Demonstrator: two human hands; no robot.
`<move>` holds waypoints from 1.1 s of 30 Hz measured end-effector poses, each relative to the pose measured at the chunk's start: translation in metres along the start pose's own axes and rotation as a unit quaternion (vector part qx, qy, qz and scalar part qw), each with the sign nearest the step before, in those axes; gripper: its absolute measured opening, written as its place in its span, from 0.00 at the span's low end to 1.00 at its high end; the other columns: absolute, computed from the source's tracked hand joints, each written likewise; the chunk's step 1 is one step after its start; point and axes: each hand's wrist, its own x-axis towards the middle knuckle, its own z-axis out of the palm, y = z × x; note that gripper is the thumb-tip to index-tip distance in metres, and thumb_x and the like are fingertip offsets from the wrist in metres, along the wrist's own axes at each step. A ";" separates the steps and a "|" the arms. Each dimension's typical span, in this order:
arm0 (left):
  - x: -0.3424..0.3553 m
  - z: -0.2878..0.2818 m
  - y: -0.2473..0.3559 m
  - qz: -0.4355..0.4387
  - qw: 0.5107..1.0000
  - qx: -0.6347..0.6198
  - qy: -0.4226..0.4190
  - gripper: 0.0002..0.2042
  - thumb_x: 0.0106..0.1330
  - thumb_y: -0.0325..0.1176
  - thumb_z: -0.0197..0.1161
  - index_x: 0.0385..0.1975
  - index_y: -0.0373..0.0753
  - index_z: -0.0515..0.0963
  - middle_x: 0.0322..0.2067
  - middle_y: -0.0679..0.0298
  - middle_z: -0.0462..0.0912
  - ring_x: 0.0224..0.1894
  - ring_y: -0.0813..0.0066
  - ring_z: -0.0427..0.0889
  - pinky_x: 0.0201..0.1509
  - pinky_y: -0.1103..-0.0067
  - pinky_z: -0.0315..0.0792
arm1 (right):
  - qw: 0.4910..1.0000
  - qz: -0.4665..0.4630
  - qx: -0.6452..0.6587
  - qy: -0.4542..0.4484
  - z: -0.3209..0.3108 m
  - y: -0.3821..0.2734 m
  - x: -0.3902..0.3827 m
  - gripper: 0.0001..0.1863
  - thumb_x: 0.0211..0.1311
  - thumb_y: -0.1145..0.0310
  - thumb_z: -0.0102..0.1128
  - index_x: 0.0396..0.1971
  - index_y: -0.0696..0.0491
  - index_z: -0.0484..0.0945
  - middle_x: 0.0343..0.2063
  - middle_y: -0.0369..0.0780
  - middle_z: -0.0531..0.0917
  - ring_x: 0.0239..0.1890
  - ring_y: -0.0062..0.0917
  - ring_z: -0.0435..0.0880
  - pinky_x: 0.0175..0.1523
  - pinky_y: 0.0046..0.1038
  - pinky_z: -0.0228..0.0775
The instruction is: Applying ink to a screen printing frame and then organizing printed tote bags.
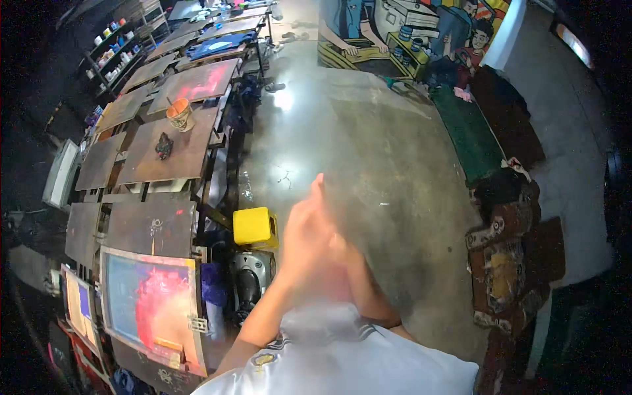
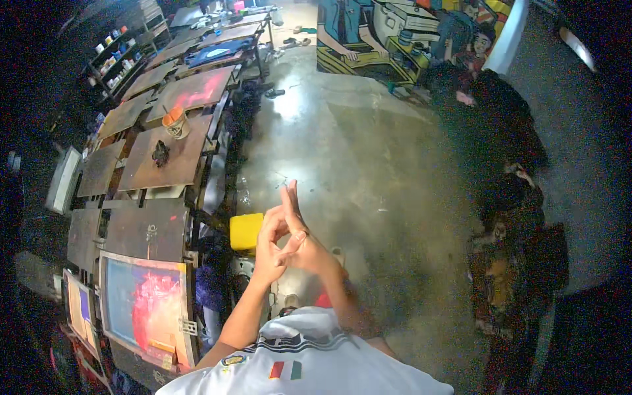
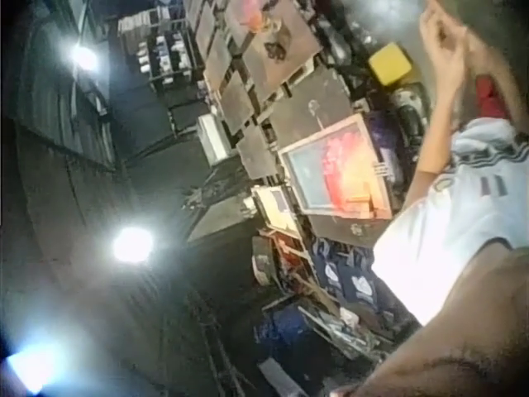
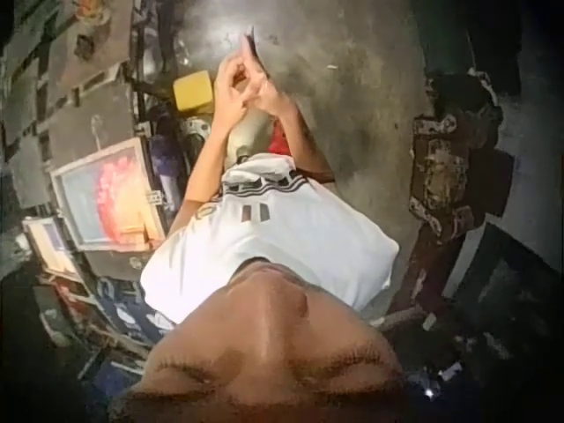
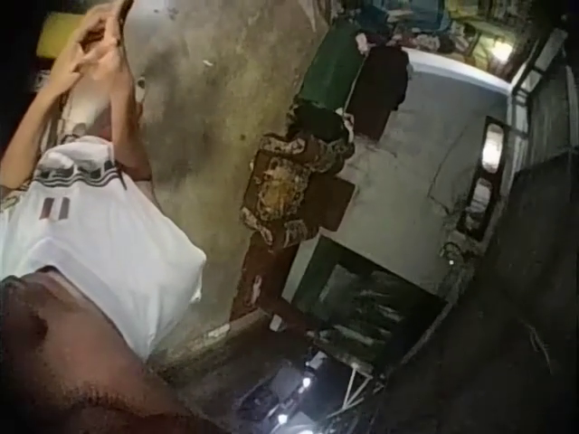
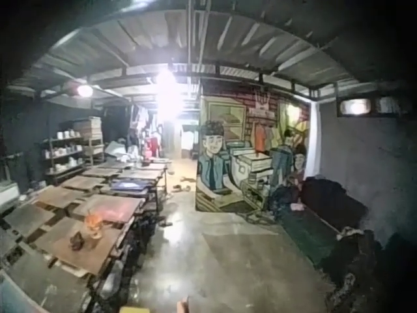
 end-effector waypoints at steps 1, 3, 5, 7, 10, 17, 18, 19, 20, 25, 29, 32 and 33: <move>0.013 0.006 -0.004 0.001 1.000 0.007 0.006 0.21 0.63 0.31 0.66 0.54 0.34 0.72 0.57 0.60 0.66 0.54 0.70 0.75 0.60 0.73 0.71 | 1.000 -0.013 0.009 -0.008 -0.011 0.008 0.012 0.75 0.39 0.28 0.67 0.73 0.57 0.30 0.73 0.55 0.26 0.76 0.45 0.26 0.75 0.42 0.31; 0.046 0.028 -0.002 -0.028 0.998 -0.040 0.041 0.15 0.65 0.32 0.65 0.48 0.32 0.75 0.50 0.62 0.72 0.47 0.75 0.77 0.53 0.78 0.73 | 0.999 -0.033 0.011 -0.007 -0.040 0.013 0.031 0.75 0.39 0.28 0.67 0.73 0.57 0.31 0.73 0.55 0.26 0.76 0.45 0.25 0.75 0.42 0.31; 0.081 0.037 -0.011 0.000 0.997 -0.012 0.079 0.12 0.66 0.32 0.64 0.44 0.32 0.76 0.47 0.63 0.73 0.44 0.77 0.76 0.49 0.80 0.72 | 1.000 -0.021 -0.019 -0.011 -0.057 0.025 0.056 0.77 0.37 0.25 0.66 0.73 0.57 0.29 0.72 0.56 0.24 0.75 0.46 0.23 0.75 0.44 0.30; 0.118 0.051 -0.028 0.015 0.994 -0.006 0.104 0.09 0.67 0.32 0.63 0.36 0.32 0.77 0.39 0.66 0.76 0.39 0.81 0.73 0.42 0.83 0.69 | 0.998 -0.038 -0.039 -0.013 -0.081 0.032 0.077 0.78 0.35 0.24 0.66 0.73 0.57 0.28 0.72 0.56 0.23 0.75 0.46 0.22 0.75 0.45 0.29; 0.173 0.073 -0.021 -0.036 0.996 -0.041 0.077 0.09 0.67 0.34 0.63 0.35 0.33 0.77 0.40 0.66 0.75 0.39 0.80 0.73 0.44 0.82 0.69 | 0.998 -0.043 -0.050 -0.003 -0.124 0.046 0.097 0.79 0.35 0.24 0.66 0.72 0.58 0.26 0.72 0.55 0.22 0.75 0.47 0.20 0.75 0.46 0.28; 0.258 0.124 -0.087 0.008 0.991 -0.126 -0.053 0.23 0.61 0.34 0.66 0.56 0.37 0.70 0.56 0.63 0.66 0.52 0.68 0.75 0.57 0.71 0.69 | 0.990 0.035 0.136 0.031 -0.207 0.108 0.144 0.77 0.40 0.34 0.73 0.73 0.52 0.23 0.74 0.45 0.36 0.64 0.26 0.59 0.60 0.27 0.62; 0.267 0.125 -0.094 -0.002 0.991 -0.123 -0.049 0.23 0.61 0.34 0.66 0.56 0.37 0.70 0.56 0.63 0.66 0.52 0.68 0.75 0.57 0.71 0.69 | 0.988 0.047 0.146 0.019 -0.215 0.113 0.152 0.76 0.40 0.33 0.72 0.73 0.50 0.22 0.73 0.41 0.42 0.57 0.22 0.66 0.55 0.25 0.65; 0.275 0.125 -0.102 -0.002 0.993 -0.110 -0.036 0.22 0.61 0.34 0.65 0.54 0.37 0.71 0.54 0.62 0.67 0.51 0.68 0.75 0.56 0.73 0.69 | 0.986 0.054 0.154 0.014 -0.214 0.123 0.160 0.76 0.40 0.33 0.72 0.73 0.50 0.22 0.73 0.41 0.42 0.57 0.22 0.66 0.55 0.25 0.65; 0.284 0.125 -0.109 -0.001 0.995 -0.097 -0.023 0.20 0.61 0.34 0.64 0.52 0.36 0.72 0.52 0.61 0.68 0.49 0.67 0.75 0.54 0.74 0.69 | 0.982 0.040 0.181 0.032 -0.212 0.133 0.170 0.76 0.41 0.30 0.70 0.73 0.50 0.22 0.68 0.38 0.51 0.51 0.21 0.67 0.53 0.24 0.64; 0.330 0.114 -0.135 0.012 0.994 0.020 0.107 0.14 0.65 0.37 0.61 0.44 0.36 0.74 0.43 0.61 0.69 0.42 0.70 0.71 0.47 0.76 0.68 | 0.958 0.096 0.266 0.051 -0.198 0.178 0.233 0.71 0.47 0.21 0.53 0.73 0.51 0.24 0.49 0.33 0.69 0.47 0.20 0.66 0.55 0.22 0.58; 0.382 0.093 -0.190 0.041 0.987 0.045 0.149 0.12 0.68 0.39 0.61 0.42 0.36 0.74 0.37 0.64 0.69 0.38 0.75 0.69 0.42 0.78 0.66 | 0.926 0.150 0.338 0.078 -0.187 0.219 0.287 0.59 0.56 0.20 0.30 0.75 0.49 0.30 0.54 0.32 0.68 0.51 0.20 0.64 0.60 0.23 0.54; 0.431 0.076 -0.222 0.041 0.982 -0.103 0.151 0.12 0.67 0.38 0.63 0.42 0.36 0.74 0.34 0.67 0.68 0.35 0.77 0.67 0.39 0.81 0.64 | 0.889 0.211 0.405 0.045 -0.200 0.223 0.342 0.59 0.54 0.18 0.27 0.75 0.48 0.31 0.57 0.34 0.67 0.52 0.22 0.65 0.63 0.25 0.54; 0.448 0.070 -0.226 0.046 0.981 -0.111 0.155 0.12 0.67 0.38 0.63 0.42 0.36 0.74 0.34 0.67 0.68 0.35 0.77 0.67 0.39 0.81 0.64 | 0.893 0.211 0.396 0.043 -0.204 0.226 0.359 0.59 0.54 0.18 0.27 0.75 0.48 0.31 0.57 0.34 0.67 0.52 0.22 0.65 0.63 0.25 0.54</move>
